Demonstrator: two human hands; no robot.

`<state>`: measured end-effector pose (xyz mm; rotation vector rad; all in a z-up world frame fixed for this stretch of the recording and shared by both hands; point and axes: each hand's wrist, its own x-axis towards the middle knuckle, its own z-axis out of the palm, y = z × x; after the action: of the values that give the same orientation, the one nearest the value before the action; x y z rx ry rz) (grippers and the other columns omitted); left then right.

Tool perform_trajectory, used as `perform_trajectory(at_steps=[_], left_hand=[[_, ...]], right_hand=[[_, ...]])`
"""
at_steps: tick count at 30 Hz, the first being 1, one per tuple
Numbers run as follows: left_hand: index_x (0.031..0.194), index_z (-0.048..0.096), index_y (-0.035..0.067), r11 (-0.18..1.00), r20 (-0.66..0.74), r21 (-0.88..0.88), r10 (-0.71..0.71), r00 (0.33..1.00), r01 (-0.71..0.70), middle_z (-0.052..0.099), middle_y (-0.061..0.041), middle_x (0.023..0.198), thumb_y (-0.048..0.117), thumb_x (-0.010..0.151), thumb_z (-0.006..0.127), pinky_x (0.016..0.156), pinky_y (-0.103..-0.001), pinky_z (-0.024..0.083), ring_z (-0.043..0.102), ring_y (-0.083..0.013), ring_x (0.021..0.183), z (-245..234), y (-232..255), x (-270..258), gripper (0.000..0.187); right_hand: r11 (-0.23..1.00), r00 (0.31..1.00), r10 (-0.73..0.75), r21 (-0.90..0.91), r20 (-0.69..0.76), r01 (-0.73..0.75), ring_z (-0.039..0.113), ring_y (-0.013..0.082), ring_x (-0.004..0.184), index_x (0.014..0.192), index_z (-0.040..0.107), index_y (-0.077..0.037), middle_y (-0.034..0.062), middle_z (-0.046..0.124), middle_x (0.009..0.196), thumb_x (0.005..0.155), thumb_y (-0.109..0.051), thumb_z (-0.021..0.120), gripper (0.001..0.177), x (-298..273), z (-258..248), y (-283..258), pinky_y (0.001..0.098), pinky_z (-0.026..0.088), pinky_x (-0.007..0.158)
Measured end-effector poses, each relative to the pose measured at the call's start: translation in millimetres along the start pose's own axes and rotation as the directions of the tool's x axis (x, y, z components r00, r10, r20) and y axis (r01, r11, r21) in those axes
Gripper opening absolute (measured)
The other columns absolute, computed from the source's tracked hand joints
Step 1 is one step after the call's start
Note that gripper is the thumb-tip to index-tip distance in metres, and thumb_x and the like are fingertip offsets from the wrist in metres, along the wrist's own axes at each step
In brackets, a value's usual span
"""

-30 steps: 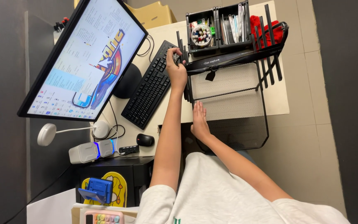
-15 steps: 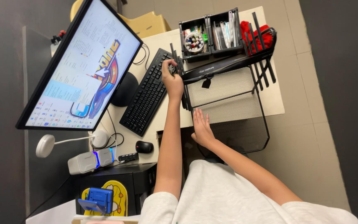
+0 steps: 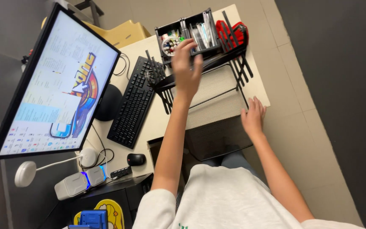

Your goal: The person organizes items in a black case on a desk, then picks up a folded black metal rack. They unfold the rack's legs and attach a mesh tray to the frame, adjusting the components to assemble the structure on the desk.

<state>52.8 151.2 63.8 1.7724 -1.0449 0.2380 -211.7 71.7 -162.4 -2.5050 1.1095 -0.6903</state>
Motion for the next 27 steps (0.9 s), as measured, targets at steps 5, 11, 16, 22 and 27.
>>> perform_trajectory(at_steps=[5, 11, 16, 22, 27], left_hand=[[0.139, 0.052, 0.004, 0.991, 0.251, -0.015, 0.132, 0.959, -0.133, 0.054, -0.017, 0.144, 0.026, 0.097, 0.069, 0.120, -0.054, 0.037, 0.050, -0.0367, 0.138, 95.7, 6.3, 25.8, 0.050], [0.139, 0.043, 0.001, 0.960, 0.319, 0.122, 0.204, 0.925, -0.253, 0.054, -0.021, 0.136, 0.038, 0.089, 0.077, 0.114, -0.060, 0.035, 0.053, -0.0386, 0.129, 168.6, -2.5, 33.6, 0.071], [0.141, 0.048, 0.008, 0.984, 0.346, 0.099, 0.104, 0.933, -0.146, 0.066, -0.015, 0.117, 0.016, 0.089, 0.070, 0.118, -0.046, 0.048, 0.063, -0.0342, 0.117, 159.4, 14.3, 24.7, 0.057], [0.142, 0.038, 0.003, 0.967, 0.317, -0.210, -0.074, 0.946, 0.146, 0.067, -0.019, 0.111, 0.010, 0.076, 0.070, 0.081, -0.042, 0.057, 0.068, -0.0382, 0.092, 144.5, 17.1, 28.8, 0.073], [0.103, 0.055, 0.004, 0.993, 0.329, -0.098, -0.036, 0.944, 0.072, 0.067, -0.015, 0.099, 0.011, 0.078, 0.074, 0.078, -0.043, 0.055, 0.068, -0.0352, 0.092, 151.4, 18.4, 24.5, 0.032]], right_hand=[[0.731, 0.821, 0.282, 0.444, 0.496, -0.519, 0.070, 0.0289, 0.080, 0.114, 0.067, 0.000, 0.0183, 0.073, 0.089, 0.106, -0.032, 0.056, 0.034, -11.5, 31.2, 59.2, 0.0409, 0.056, 0.074], [0.739, 0.842, 0.305, 0.447, 0.446, -0.504, 0.070, 0.0193, 0.058, 0.093, 0.063, 0.001, 0.0122, 0.071, 0.069, 0.109, -0.028, 0.049, 0.036, -29.1, 10.5, 25.6, 0.0335, 0.054, 0.056], [0.700, 0.836, 0.361, 0.473, 0.413, -0.536, 0.069, 0.0201, 0.056, 0.090, 0.064, -0.001, 0.0106, 0.069, 0.066, 0.109, -0.029, 0.048, 0.037, -49.7, -0.9, 7.9, 0.0346, 0.054, 0.055], [0.702, 0.843, 0.387, 0.473, 0.373, -0.532, 0.067, 0.0235, 0.054, 0.089, 0.064, -0.003, 0.0109, 0.068, 0.065, 0.109, -0.031, 0.047, 0.038, -48.2, -1.3, -0.8, 0.0366, 0.052, 0.054], [0.744, 0.851, 0.414, 0.419, 0.323, -0.521, 0.067, 0.0275, 0.056, 0.089, 0.063, -0.001, 0.0118, 0.068, 0.067, 0.109, -0.031, 0.047, 0.039, -51.8, -3.3, -3.0, 0.0397, 0.052, 0.054]])
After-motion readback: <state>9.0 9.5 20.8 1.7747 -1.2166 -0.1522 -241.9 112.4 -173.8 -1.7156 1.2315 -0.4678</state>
